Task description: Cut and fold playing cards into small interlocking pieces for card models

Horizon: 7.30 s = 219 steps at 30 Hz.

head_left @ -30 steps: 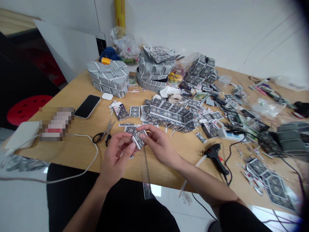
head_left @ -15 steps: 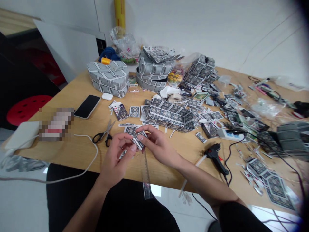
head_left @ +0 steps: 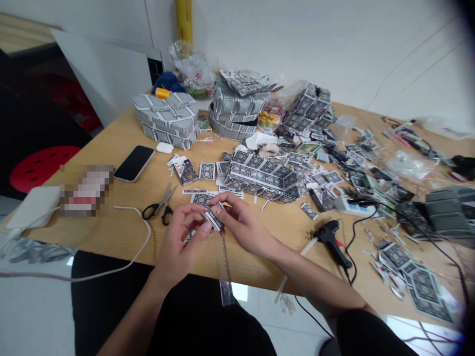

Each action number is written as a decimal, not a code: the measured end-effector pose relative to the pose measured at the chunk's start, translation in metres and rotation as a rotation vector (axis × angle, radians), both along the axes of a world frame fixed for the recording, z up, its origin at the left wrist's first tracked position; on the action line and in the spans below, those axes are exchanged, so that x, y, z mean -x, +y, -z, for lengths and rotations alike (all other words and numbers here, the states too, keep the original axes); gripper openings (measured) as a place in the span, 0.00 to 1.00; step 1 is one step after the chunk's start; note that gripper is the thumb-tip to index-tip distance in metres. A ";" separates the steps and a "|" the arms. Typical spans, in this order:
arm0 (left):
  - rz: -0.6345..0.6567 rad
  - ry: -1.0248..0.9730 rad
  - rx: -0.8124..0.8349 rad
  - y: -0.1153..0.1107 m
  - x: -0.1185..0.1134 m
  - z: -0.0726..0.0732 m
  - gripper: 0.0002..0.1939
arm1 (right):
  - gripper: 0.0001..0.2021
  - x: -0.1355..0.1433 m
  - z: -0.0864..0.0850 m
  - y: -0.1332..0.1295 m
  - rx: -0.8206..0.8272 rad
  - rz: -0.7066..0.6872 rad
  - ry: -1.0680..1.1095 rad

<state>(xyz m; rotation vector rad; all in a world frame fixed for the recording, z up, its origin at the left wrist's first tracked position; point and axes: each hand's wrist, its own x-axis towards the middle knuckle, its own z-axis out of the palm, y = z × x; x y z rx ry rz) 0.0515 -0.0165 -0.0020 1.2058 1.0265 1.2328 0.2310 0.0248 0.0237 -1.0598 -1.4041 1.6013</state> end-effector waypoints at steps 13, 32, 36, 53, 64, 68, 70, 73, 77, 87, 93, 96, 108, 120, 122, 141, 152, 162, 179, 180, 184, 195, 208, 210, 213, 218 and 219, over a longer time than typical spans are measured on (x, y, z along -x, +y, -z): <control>-0.079 -0.121 0.002 0.007 0.012 0.000 0.12 | 0.21 -0.009 -0.011 -0.004 -0.289 -0.172 -0.124; -0.210 -0.017 -0.113 0.001 -0.003 0.007 0.21 | 0.33 -0.005 -0.016 -0.020 -0.541 -0.316 -0.482; -0.206 -0.089 -0.118 0.007 0.004 0.003 0.19 | 0.27 -0.007 -0.017 -0.016 -0.618 -0.243 -0.363; -0.175 -0.038 -0.142 0.006 0.012 0.009 0.22 | 0.18 -0.006 -0.013 -0.007 -0.474 0.052 -0.108; -0.248 0.196 -0.344 0.010 0.026 0.003 0.25 | 0.19 -0.008 -0.019 -0.007 -0.583 -0.028 -0.217; -0.255 0.175 -0.332 0.009 0.026 0.000 0.22 | 0.19 -0.008 -0.021 -0.007 -0.576 -0.066 -0.227; -0.238 0.155 -0.315 0.009 0.026 -0.002 0.21 | 0.19 -0.008 -0.021 -0.007 -0.578 -0.066 -0.232; -0.220 0.136 -0.290 0.009 0.026 -0.003 0.20 | 0.19 -0.008 -0.021 -0.006 -0.580 -0.060 -0.242; -0.221 0.118 -0.282 0.007 0.025 -0.004 0.20 | 0.19 -0.008 -0.021 -0.007 -0.577 -0.060 -0.246; -0.221 0.107 -0.234 0.009 0.025 -0.001 0.19 | 0.17 -0.008 -0.022 -0.007 -0.566 -0.082 -0.225; -0.208 0.031 -0.243 0.007 0.022 0.002 0.21 | 0.17 -0.007 -0.018 -0.007 -0.567 -0.070 -0.213; -0.192 0.059 -0.281 0.008 0.023 0.001 0.19 | 0.16 -0.006 -0.017 -0.007 -0.556 -0.061 -0.210; -0.085 0.186 -0.228 0.010 0.029 0.004 0.19 | 0.14 -0.006 -0.013 -0.005 -0.679 0.029 -0.313; -0.131 0.557 -0.445 0.012 0.024 -0.003 0.17 | 0.12 -0.006 -0.013 -0.005 -0.574 0.049 -0.416; -0.163 0.619 -0.463 0.013 0.023 -0.003 0.14 | 0.12 -0.006 -0.012 -0.006 -0.560 0.061 -0.421; -0.202 0.724 -0.612 0.007 0.002 0.006 0.08 | 0.04 -0.003 0.006 -0.004 -0.779 0.167 -0.425; -0.089 0.672 -0.456 0.006 0.008 0.004 0.24 | 0.03 -0.007 -0.002 0.002 -0.651 0.162 -0.418; -0.042 0.629 -0.385 0.013 0.022 0.004 0.22 | 0.06 -0.006 -0.008 0.002 -0.426 0.095 -0.355; -0.091 0.500 -0.249 0.006 0.015 0.009 0.24 | 0.08 -0.006 -0.007 -0.002 -0.479 0.115 -0.383; -0.086 0.510 -0.264 0.006 0.015 0.008 0.24 | 0.07 -0.006 -0.007 -0.002 -0.484 0.108 -0.376; -0.079 0.529 -0.289 0.008 0.014 0.006 0.23 | 0.05 -0.004 -0.006 -0.001 -0.489 0.117 -0.342; -0.092 0.559 -0.330 0.007 0.013 0.008 0.22 | 0.14 -0.001 -0.005 -0.006 -0.278 0.148 -0.272; -0.241 0.608 -0.427 0.004 0.008 0.020 0.25 | 0.16 0.002 -0.003 -0.001 -0.021 0.159 0.122; -0.233 0.622 -0.452 0.004 0.007 0.018 0.25 | 0.16 0.001 -0.004 -0.001 -0.041 0.175 0.095; -0.227 0.627 -0.476 0.003 0.007 0.017 0.26 | 0.16 0.001 -0.006 -0.001 -0.058 0.183 0.066; -0.231 0.655 -0.456 0.002 0.008 0.016 0.26 | 0.16 0.002 -0.008 -0.001 -0.041 0.182 0.062; -0.232 0.656 -0.452 0.002 0.009 0.016 0.25 | 0.16 0.002 -0.008 -0.001 -0.043 0.178 0.071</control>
